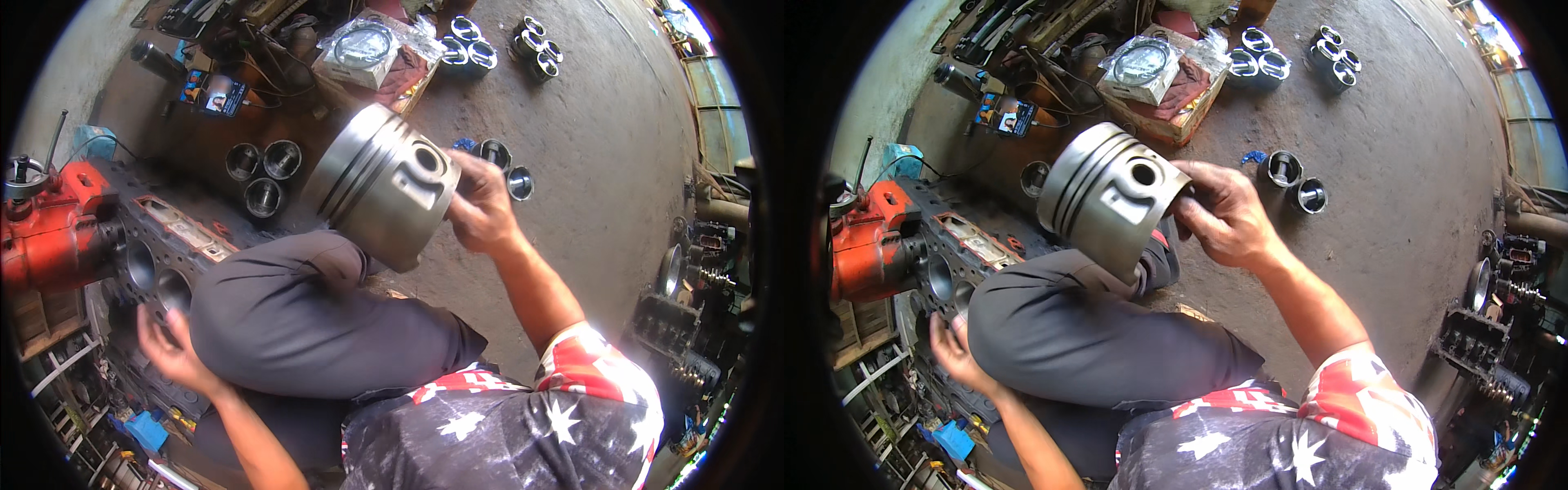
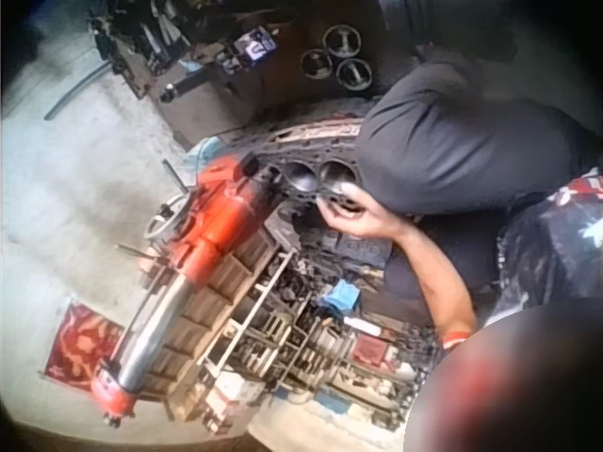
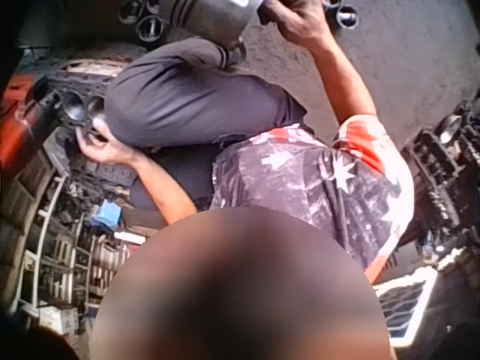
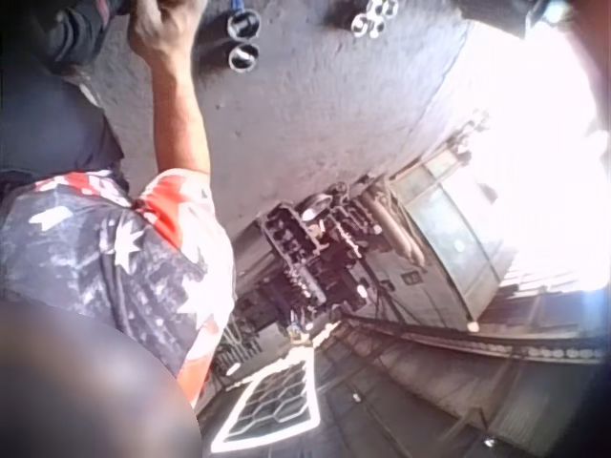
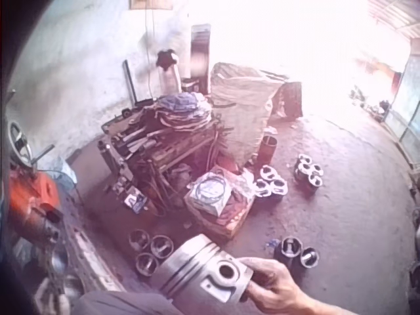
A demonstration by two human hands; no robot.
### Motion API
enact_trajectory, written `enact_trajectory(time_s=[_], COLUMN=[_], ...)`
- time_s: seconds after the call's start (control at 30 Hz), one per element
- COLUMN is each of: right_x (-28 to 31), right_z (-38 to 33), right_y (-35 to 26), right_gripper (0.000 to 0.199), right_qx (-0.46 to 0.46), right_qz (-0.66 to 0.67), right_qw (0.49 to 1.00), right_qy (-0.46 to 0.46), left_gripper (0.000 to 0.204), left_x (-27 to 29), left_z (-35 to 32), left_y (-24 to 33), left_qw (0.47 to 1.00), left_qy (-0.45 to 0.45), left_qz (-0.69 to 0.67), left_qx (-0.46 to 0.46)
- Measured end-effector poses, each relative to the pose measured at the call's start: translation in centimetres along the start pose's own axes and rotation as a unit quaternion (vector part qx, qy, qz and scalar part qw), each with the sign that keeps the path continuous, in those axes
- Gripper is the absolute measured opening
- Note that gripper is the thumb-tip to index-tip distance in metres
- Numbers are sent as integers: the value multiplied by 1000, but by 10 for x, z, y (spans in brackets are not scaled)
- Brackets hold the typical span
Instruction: The person wipes and cleans engine pistons and cylinder bores using a yellow cloth. They repeatedly insert the cloth into the cylinders, wipe the piston surfaces, and place the pistons back into the engine block.
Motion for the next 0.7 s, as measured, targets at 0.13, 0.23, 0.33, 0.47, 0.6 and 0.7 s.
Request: enact_trajectory(time_s=[0.13, 0.23, 0.33, 0.47, 0.6, 0.7], right_x=[-14, -36, -48, -43, -27, -22], right_z=[26, 22, 20, 8, 2, -9], right_y=[-68, -103, -124, -127, -94, -56], right_gripper=[40, 43, 43, 44, 60, 58], right_qx=[238, 291, 422, 426, 206, 3], right_qz=[-285, -407, -417, -417, -307, -130], right_qw=[924, 856, 796, 793, 929, 991], right_qy=[-84, -132, -116, -128, -25, -39], left_gripper=[106, 118, 104, 64, 62, 79], left_x=[-14, -41, -64, -91, -110, -107], left_z=[-68, -105, -113, -115, -117, -114], left_y=[142, 182, 184, 174, 162, 157], left_qw=[968, 868, 705, 698, 689, 725], left_qy=[-123, -192, -231, -205, -187, -175], left_qz=[-214, -436, -589, -568, -596, -594], left_qx=[-41, 140, 319, 384, 367, 301])
Point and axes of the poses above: each hand's wrist, its own z-axis towards the middle knuckle, its own x-axis out of the back of the hand, y = z × x, the point moved 4 cm from there along z, towards the middle knuckle, and after that the axes turned 1 degree about -z, right-handed, at the moved point
